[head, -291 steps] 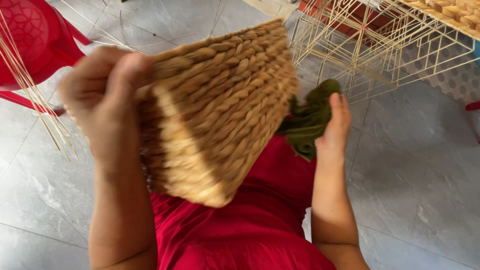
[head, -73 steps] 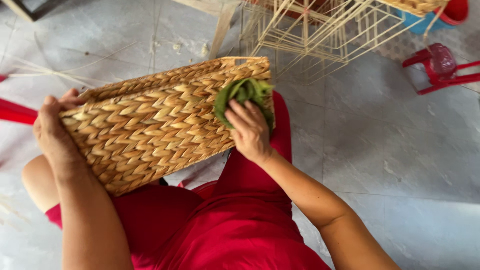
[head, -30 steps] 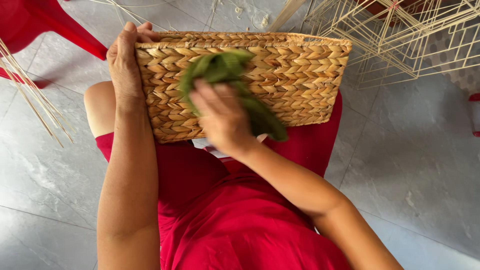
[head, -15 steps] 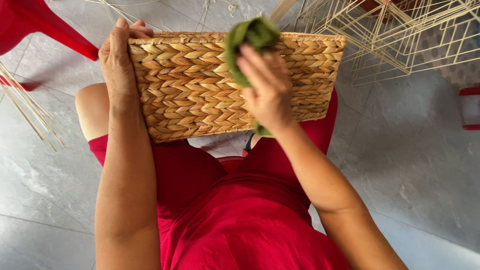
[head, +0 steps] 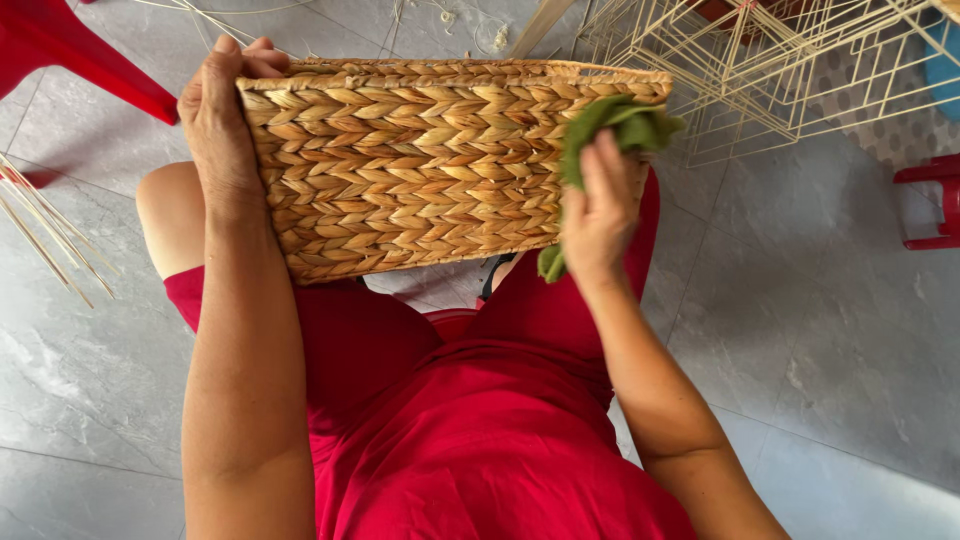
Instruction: The person wipes the exterior and interior of a woven basket using a green cloth. They rotate the basket to clean all sides and the inside, then place the basket on a metal rack.
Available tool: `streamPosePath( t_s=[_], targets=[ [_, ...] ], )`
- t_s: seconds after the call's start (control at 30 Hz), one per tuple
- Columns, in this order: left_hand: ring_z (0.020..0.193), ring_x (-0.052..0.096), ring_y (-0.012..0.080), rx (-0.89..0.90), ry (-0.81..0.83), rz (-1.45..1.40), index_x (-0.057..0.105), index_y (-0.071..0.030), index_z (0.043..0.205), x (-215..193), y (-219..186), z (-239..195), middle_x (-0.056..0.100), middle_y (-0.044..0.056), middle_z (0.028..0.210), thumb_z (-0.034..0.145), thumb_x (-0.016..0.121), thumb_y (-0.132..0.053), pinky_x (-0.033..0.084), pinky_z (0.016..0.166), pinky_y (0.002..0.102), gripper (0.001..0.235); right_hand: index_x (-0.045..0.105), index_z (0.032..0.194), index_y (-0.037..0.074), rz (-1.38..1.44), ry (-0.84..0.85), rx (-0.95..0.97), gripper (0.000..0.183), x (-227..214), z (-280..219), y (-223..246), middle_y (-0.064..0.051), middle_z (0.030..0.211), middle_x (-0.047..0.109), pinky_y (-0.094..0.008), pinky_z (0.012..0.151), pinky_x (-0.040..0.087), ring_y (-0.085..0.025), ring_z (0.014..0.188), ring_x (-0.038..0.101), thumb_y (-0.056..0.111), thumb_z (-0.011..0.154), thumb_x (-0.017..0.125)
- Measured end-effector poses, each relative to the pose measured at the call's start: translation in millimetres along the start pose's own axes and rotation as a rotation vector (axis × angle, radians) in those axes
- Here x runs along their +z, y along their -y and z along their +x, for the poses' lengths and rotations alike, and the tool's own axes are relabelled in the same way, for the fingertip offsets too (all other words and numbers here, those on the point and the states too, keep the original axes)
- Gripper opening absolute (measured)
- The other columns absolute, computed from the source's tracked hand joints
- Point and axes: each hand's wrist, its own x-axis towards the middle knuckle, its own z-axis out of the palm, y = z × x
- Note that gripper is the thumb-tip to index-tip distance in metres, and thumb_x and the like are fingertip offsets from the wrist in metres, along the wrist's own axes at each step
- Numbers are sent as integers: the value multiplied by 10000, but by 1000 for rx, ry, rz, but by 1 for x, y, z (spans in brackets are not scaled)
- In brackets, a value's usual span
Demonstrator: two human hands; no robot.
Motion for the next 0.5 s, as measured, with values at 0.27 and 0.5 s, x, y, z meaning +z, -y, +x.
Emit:
streamPosePath(
  t_s=[0.27, 0.5],
  targets=[
    [1264, 626, 247, -61, -84, 7, 749, -14, 828, -3, -4, 0, 778, 112, 986, 1031, 655, -352, 458, 1147, 428, 405, 677, 1281, 1, 153, 174, -284, 433, 9, -17, 53, -168, 1417, 600, -531, 1174, 397, -413, 1303, 532, -19, 849, 688],
    [1304, 599, 260, 12, 4, 40, 733, -2, 864, 2, -3, 0, 756, 129, 1011, 1066, 615, -352, 396, 1201, 412, 421, 719, 1190, 20, 9, 78, -161, 358, -34, -16, -50, -95, 1432, 622, -468, 1222, 424, -350, 1358, 556, -91, 866, 614]
  ],
)
